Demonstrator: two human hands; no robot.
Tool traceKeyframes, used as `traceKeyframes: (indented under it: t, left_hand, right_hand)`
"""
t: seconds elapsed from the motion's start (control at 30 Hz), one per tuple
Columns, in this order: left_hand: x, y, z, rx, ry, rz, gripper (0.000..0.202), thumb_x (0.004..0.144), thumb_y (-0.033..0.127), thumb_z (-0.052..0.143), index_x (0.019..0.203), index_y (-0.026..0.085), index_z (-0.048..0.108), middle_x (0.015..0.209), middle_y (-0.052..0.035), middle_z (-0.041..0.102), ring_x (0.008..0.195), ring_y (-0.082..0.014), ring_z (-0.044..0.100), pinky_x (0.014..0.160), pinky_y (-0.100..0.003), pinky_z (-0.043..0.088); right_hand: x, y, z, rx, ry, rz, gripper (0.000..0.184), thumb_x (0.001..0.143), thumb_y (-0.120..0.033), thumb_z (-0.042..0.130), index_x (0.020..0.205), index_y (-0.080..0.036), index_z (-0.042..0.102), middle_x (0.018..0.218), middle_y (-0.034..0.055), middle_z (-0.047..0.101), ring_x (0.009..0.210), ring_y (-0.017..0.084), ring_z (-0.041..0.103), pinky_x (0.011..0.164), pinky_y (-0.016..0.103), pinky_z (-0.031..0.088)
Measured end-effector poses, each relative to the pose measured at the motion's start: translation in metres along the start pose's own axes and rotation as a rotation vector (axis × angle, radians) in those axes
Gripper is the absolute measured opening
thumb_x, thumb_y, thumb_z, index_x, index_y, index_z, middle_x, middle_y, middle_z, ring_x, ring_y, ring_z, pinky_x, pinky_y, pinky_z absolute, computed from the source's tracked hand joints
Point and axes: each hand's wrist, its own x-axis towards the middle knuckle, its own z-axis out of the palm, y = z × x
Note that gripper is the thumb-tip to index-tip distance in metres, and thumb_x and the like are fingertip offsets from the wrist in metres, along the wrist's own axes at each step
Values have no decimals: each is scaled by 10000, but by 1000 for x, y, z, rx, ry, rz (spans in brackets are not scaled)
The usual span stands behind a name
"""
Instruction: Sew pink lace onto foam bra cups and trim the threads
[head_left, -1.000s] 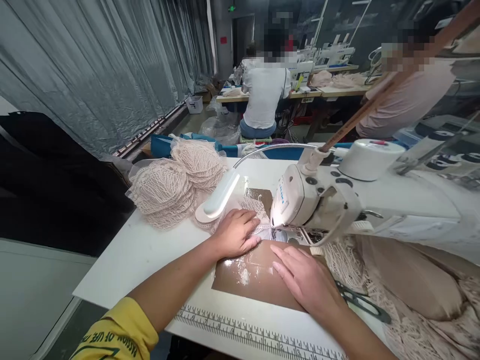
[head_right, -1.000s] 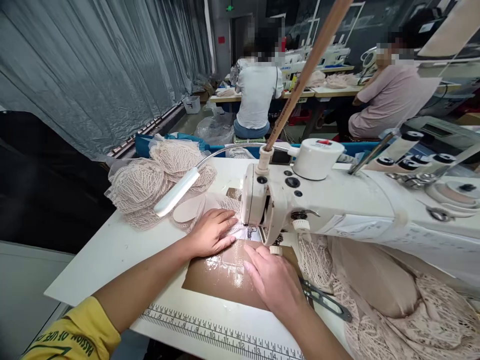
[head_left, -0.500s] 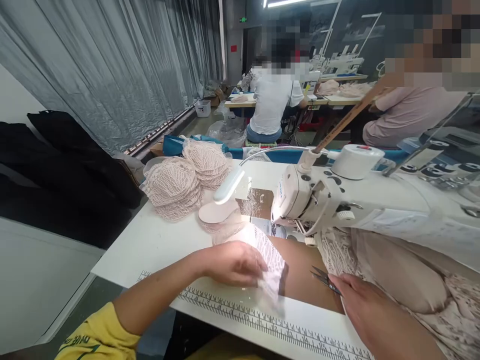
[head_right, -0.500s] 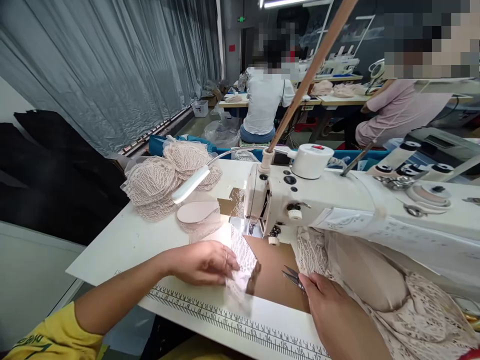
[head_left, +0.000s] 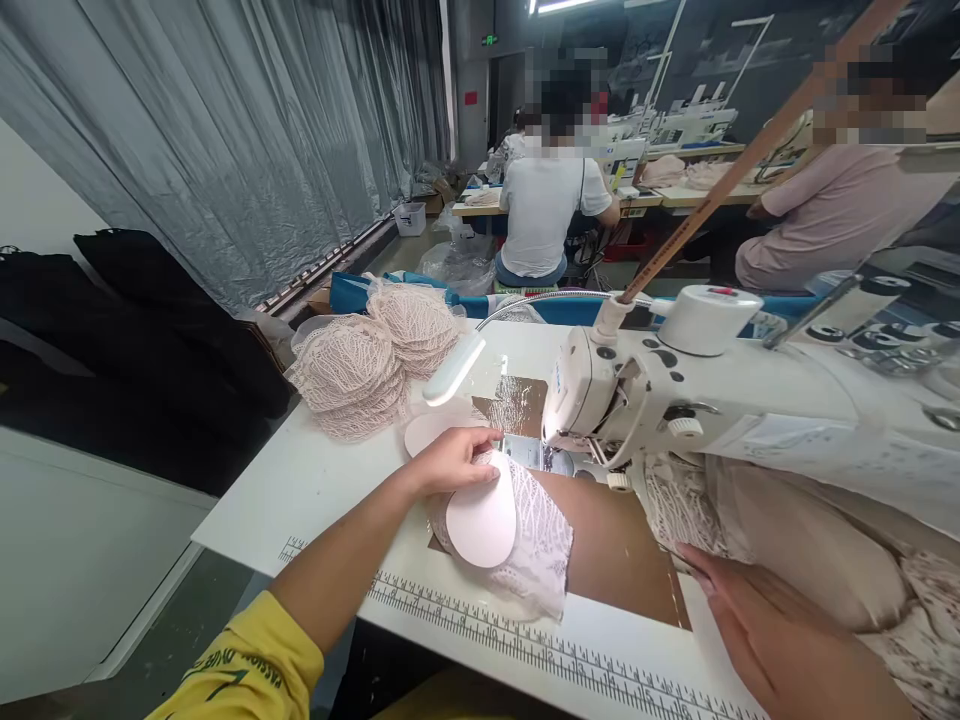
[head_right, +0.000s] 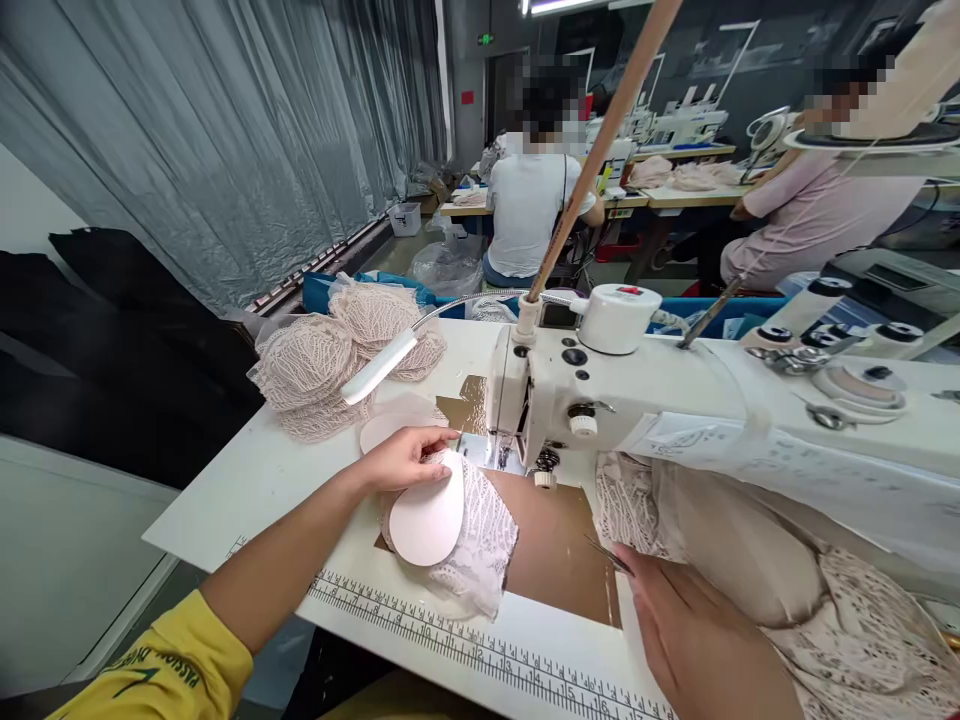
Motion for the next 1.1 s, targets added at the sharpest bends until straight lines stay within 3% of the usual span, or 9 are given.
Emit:
traceKeyframes:
  t: [0.13,0.27,0.4,0.47,0.57,0.7,0.8,0.93,1.1]
  left_hand:
    - [-3,-1,2,-139,-43,18,474,730,262,688,1185,154,610,933,-48,611,849,-172,584,743,-258,441]
    - [-7,5,1,-279,-129,48,344,733,280,702,1045,140,659,916,-50,618,822,-156,571,694,-226,418]
    - [-11,10,2,-332,-223,76,265,787,290,660,1006,142,661,942,-58,630,823,-152,569,693,-223,419]
    - [-13,11,4,-342,-254,77,249,815,302,635,1004,142,659,940,-59,629,820,-149,568,691,-222,419]
    - [-14,13,7,-377,-302,87,238,836,324,617,981,138,652,855,-40,607,744,-123,541,640,-207,398]
    - [-15,15,13,-451,-345,99,240,833,341,632,955,135,647,797,-20,574,693,-98,496,619,-200,375]
    - [-15,15,16,-471,-354,59,296,803,384,668,951,129,654,782,-16,567,669,-91,480,602,-197,368]
    - [-16,18,17,-458,-340,-16,325,765,421,701,868,114,677,710,-2,552,627,-86,464,566,-193,356]
    - [-17,21,19,-481,-346,-54,362,761,442,702,921,117,712,725,-18,589,641,-96,480,578,-201,372]
  right_hand:
    - [0,-1,-4,-2,-67,-85,422,872,-275,458,1289,-239,505,1125,56,693,929,228,686,673,308,554]
    - [24,-32,-6,190,-215,83,372,927,-316,385,1268,-250,519,1115,52,700,955,204,683,719,282,566]
    - [60,-66,-8,390,-370,198,365,928,-383,369,1179,-236,591,1158,79,681,1049,242,641,843,352,533]
    - [77,-78,-8,485,-419,228,347,915,-411,382,1110,-246,618,1104,74,696,1001,251,651,805,361,536]
    - [98,-91,-2,598,-406,292,301,852,-437,483,1021,-244,641,950,61,706,871,239,660,705,332,536]
    - [111,-101,9,726,-416,338,296,815,-369,536,1055,-229,638,962,50,692,878,224,644,727,323,520]
    - [110,-104,12,827,-471,357,290,841,-388,507,1037,-219,637,934,42,697,850,210,647,734,316,515]
    - [106,-107,12,875,-409,457,275,810,-434,549,956,-226,654,917,35,697,844,207,641,731,311,507]
    - [103,-111,11,940,-356,506,280,788,-437,571,940,-225,674,892,35,697,829,207,637,707,308,506]
